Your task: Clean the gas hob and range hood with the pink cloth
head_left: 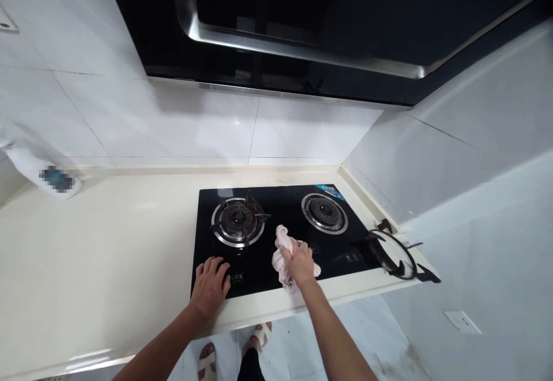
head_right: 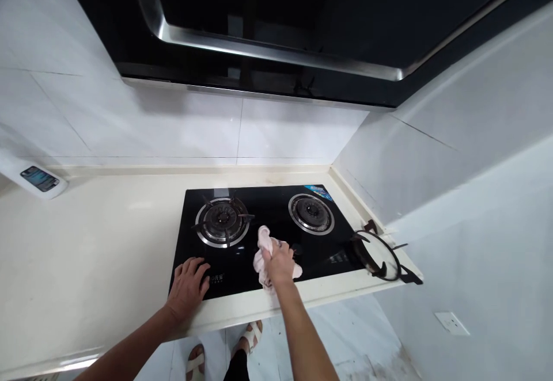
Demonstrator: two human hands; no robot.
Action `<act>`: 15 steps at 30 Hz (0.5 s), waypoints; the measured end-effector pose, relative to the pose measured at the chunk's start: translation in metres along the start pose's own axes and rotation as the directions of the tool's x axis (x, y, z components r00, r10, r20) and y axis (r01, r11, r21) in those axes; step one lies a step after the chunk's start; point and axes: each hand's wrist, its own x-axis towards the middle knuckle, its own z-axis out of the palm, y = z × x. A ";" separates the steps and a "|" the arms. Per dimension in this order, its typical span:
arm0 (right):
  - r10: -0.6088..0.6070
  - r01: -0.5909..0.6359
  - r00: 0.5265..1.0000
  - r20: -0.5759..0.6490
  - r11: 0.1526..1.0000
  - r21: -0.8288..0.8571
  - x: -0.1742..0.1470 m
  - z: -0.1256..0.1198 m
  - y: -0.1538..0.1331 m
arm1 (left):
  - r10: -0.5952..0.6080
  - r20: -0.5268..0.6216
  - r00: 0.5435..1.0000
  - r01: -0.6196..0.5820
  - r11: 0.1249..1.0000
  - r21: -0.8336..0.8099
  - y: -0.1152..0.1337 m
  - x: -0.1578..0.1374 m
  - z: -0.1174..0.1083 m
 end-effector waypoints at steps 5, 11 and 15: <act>-0.130 0.119 0.989 -0.069 0.983 -0.142 -0.029 0.028 0.027 | 0.013 -0.031 0.999 -0.015 0.999 -0.041 -0.002 0.001 -0.005; -0.025 0.028 0.996 0.080 0.999 -0.036 -0.067 0.001 0.080 | 0.012 -0.027 1.000 -0.013 1.000 -0.022 -0.003 -0.001 -0.001; 0.209 -0.234 0.971 0.121 0.936 0.264 -0.073 -0.051 0.103 | 0.009 -0.009 1.000 -0.009 1.000 -0.018 -0.003 -0.002 0.001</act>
